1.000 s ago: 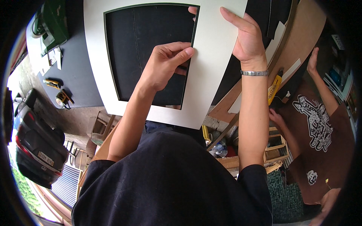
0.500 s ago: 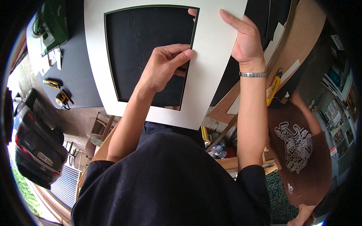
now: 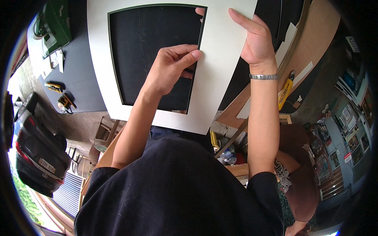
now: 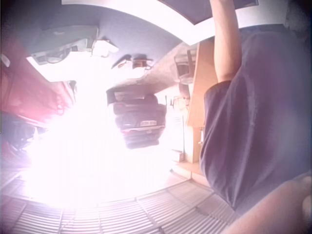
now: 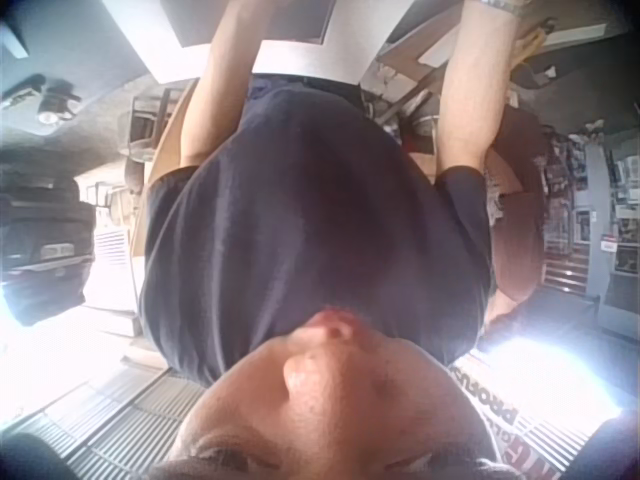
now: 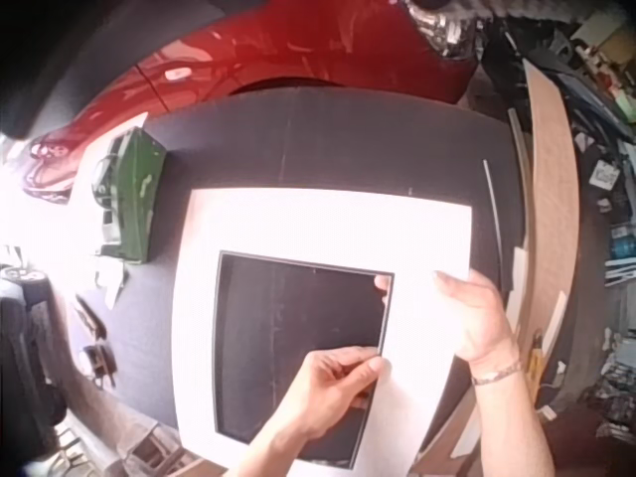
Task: The person assembles a picture frame by applying double-sided tape to the edges of a white mat board and attaching it to a black backing. They use a utility knife to trim the tape and repeatedly adjust the alignment of the mat and backing.
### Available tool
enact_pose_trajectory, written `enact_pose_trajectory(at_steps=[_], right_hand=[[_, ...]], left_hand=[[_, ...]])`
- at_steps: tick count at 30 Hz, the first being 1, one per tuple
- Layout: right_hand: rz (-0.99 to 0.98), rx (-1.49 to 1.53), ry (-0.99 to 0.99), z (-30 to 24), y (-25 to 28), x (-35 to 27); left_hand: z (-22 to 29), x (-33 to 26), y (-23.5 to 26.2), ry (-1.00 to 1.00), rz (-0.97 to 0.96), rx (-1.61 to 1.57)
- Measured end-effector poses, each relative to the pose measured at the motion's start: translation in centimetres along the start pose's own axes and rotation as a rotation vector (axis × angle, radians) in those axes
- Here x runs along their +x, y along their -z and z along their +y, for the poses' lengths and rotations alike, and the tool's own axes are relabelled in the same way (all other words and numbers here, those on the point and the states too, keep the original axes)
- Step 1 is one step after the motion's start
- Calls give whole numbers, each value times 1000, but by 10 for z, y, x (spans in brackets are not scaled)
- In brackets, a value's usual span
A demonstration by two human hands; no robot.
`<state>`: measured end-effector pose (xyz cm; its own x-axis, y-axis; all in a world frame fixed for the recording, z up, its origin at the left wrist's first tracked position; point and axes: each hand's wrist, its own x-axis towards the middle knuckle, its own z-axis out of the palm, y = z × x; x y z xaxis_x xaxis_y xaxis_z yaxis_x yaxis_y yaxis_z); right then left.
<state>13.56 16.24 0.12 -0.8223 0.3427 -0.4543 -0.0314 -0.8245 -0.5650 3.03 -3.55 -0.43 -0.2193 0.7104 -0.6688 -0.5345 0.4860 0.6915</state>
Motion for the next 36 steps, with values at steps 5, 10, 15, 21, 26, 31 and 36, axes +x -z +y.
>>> enact_pose_trajectory(at_steps=[5, 10, 15, 21, 26, 31, 36], right_hand=[[23, -63, 18, -1, -2, 0], [34, -57, 18, 0, -3, 0], [47, -70, 21, 0, -3, -1], [38, -72, 5, -1, 0, 0], [33, -62, 10, -1, -1, 0], [3, -36, 12, -1, 1, 1], [-7, -12, 8, -1, 0, 3]], left_hand=[[4, -1, -2, 14, 19, -21], [1, -1, -2, 4, 25, -24], [-1, 1, 0, -11, -3, 20], [1, 1, -1, -7, 22, 14], [2, 0, -1, 1, 21, 2], [0, 1, 0, 14, 5, 16], [1, 1, -1, 5, 3, 26]])
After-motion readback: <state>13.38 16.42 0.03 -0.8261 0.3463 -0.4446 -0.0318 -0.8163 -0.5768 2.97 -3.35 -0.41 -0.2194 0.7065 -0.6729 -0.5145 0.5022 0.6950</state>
